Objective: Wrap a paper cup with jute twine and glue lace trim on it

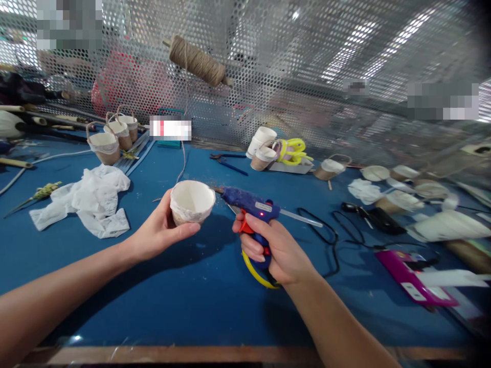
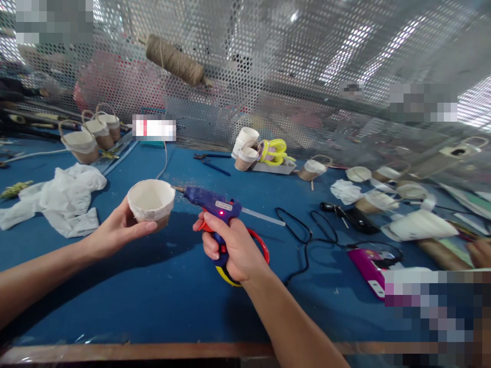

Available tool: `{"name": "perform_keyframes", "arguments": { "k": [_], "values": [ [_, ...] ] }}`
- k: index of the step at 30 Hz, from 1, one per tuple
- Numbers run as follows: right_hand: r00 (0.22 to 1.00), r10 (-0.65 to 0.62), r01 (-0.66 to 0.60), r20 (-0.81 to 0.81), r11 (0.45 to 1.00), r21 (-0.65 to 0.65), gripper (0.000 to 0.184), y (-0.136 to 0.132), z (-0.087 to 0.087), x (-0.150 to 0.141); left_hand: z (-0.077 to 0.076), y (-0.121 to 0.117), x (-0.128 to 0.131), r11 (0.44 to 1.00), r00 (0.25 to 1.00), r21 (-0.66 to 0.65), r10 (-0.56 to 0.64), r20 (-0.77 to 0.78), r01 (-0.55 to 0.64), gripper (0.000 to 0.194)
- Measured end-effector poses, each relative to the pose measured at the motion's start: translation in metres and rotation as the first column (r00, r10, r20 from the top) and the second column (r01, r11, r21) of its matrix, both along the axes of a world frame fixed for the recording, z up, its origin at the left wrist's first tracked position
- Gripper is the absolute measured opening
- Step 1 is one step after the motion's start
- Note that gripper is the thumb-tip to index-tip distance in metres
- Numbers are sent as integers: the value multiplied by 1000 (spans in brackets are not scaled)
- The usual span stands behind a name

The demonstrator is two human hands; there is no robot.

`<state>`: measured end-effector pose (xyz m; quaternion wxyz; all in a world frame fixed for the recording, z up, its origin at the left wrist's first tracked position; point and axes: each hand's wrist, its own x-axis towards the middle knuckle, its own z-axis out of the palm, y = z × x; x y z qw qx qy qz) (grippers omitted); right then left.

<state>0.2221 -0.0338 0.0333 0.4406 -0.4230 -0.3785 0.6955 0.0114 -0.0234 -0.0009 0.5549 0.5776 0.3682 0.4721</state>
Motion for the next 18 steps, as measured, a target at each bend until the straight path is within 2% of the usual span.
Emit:
{"name": "perform_keyframes", "arguments": {
  "k": [4,8,13,18],
  "values": [
    [999,-11,9,48,1000,29,18,-1,-2,-1,0,1,1,999,1000,23,24,-3,-24,66],
    [973,-24,-10,229,989,146,24,-2,-6,1,-1,2,2,997,998,61,57,-14,-56,62],
    [854,-118,-71,507,938,339,26,-3,-4,5,-3,4,1,996,997,60,74,-30,-73,60],
    [741,-171,-117,649,919,376,28,-5,2,6,-5,7,0,993,995,81,85,-50,-81,60]
  ]
}}
